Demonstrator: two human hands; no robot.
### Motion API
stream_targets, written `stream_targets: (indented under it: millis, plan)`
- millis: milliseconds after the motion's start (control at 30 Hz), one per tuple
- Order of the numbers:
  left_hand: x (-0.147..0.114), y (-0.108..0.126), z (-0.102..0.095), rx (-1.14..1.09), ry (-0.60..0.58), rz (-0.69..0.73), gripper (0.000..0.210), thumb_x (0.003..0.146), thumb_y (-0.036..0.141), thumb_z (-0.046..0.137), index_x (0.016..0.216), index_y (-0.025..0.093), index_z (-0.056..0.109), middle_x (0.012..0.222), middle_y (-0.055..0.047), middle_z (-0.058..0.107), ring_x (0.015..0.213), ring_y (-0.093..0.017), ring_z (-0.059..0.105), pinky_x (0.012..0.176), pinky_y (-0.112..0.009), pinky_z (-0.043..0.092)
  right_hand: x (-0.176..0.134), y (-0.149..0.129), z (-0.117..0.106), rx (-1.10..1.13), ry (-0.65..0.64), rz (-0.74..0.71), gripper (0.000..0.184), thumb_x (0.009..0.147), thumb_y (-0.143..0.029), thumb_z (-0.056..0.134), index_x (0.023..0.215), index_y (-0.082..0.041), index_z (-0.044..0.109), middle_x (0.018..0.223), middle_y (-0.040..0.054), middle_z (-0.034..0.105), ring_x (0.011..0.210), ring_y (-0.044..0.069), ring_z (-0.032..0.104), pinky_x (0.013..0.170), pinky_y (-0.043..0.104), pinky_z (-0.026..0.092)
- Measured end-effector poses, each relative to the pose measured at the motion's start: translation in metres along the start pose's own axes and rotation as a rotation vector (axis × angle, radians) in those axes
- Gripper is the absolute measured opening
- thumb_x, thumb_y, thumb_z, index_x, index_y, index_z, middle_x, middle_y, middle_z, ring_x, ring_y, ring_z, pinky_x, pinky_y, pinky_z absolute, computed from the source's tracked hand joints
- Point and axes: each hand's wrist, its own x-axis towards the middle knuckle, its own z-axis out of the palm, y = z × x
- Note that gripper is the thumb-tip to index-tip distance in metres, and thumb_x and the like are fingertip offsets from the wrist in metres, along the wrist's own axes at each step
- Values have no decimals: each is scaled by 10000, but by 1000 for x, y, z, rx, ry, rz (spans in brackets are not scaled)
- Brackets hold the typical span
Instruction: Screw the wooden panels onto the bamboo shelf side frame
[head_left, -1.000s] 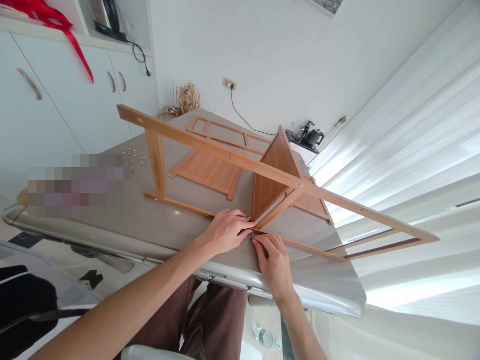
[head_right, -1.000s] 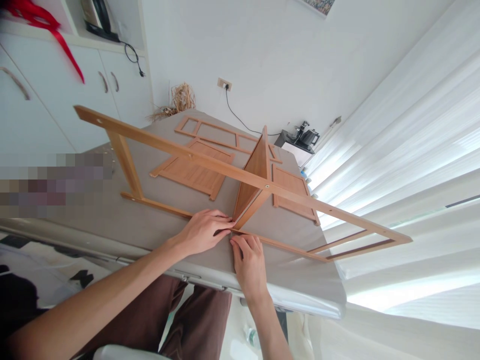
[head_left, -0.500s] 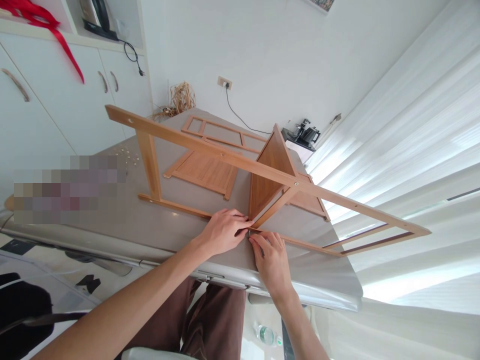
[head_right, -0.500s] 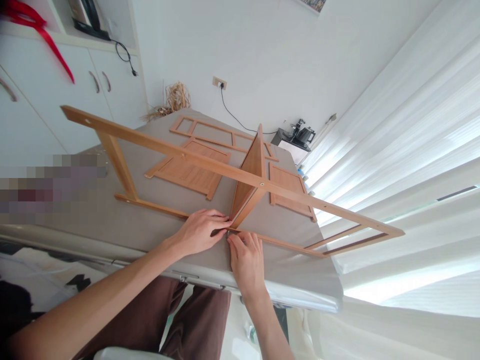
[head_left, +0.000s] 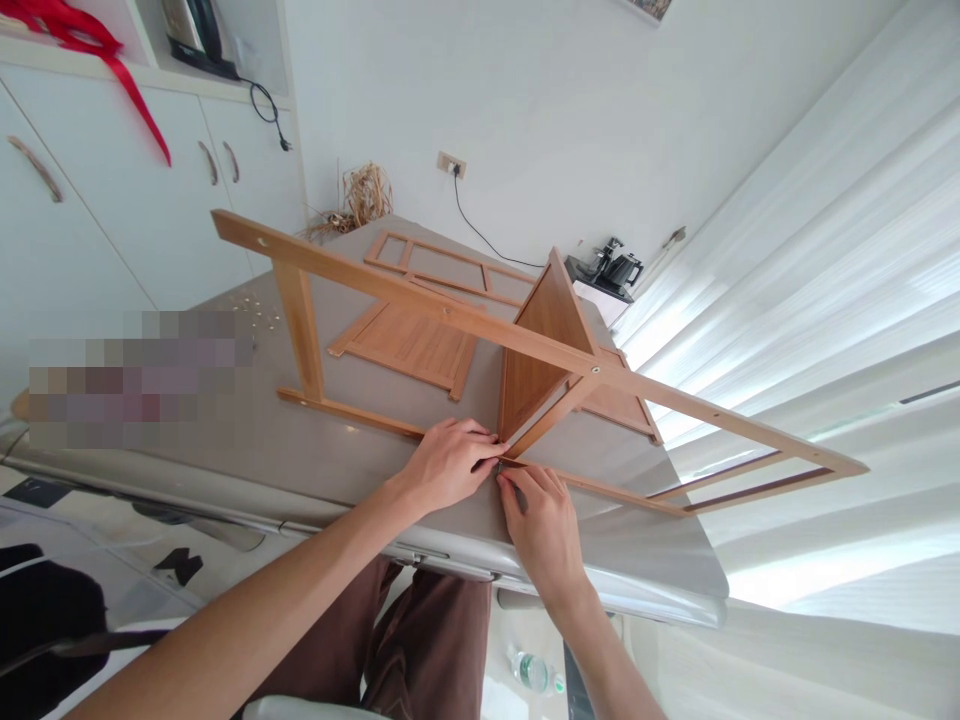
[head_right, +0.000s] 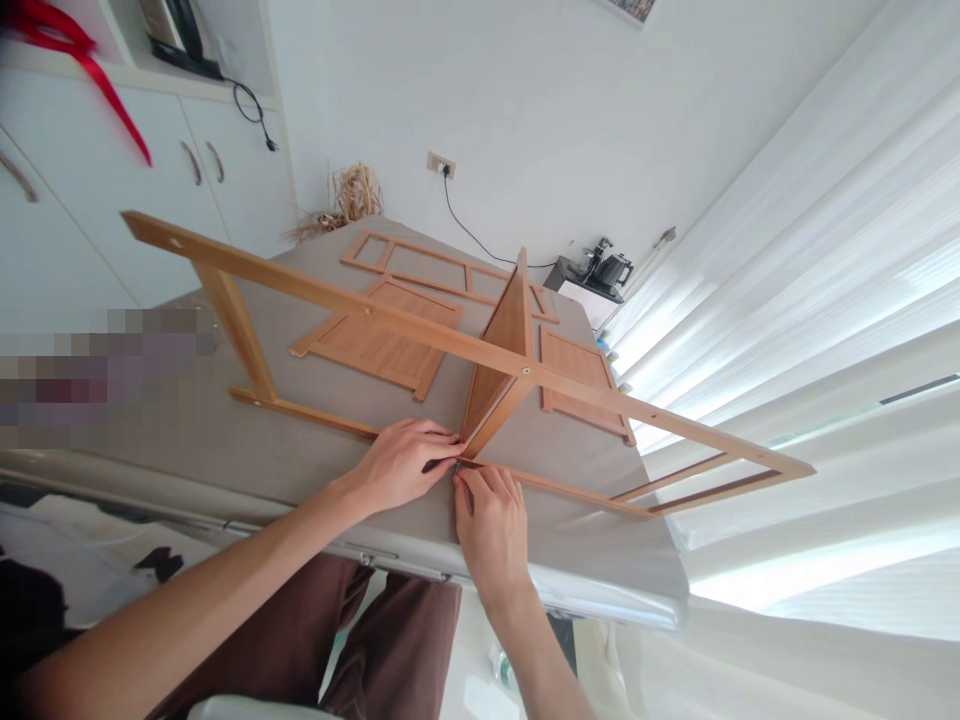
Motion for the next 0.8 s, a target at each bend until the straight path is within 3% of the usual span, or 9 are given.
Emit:
stream_targets:
  millis: [267, 800]
  plan:
    - [1, 1, 1, 7, 13, 15, 217, 951, 221, 600, 1105, 285, 739, 1104, 18, 779, 1046, -190, 681, 843, -371, 496, -8, 4, 8, 72, 55, 7, 174, 997, -199, 499, 976, -208, 672, 931, 57, 646, 911, 198, 571, 843, 339, 462]
    - [1, 2, 1, -2, 10, -2, 236, 934, 223, 622, 1129, 294, 735, 1113, 16, 777, 1054, -187, 679, 855, -365, 496, -4, 3, 2, -187, 0, -119, 175, 981, -131, 516, 916, -201, 662, 884, 43, 625, 876, 202, 536, 810, 341, 377]
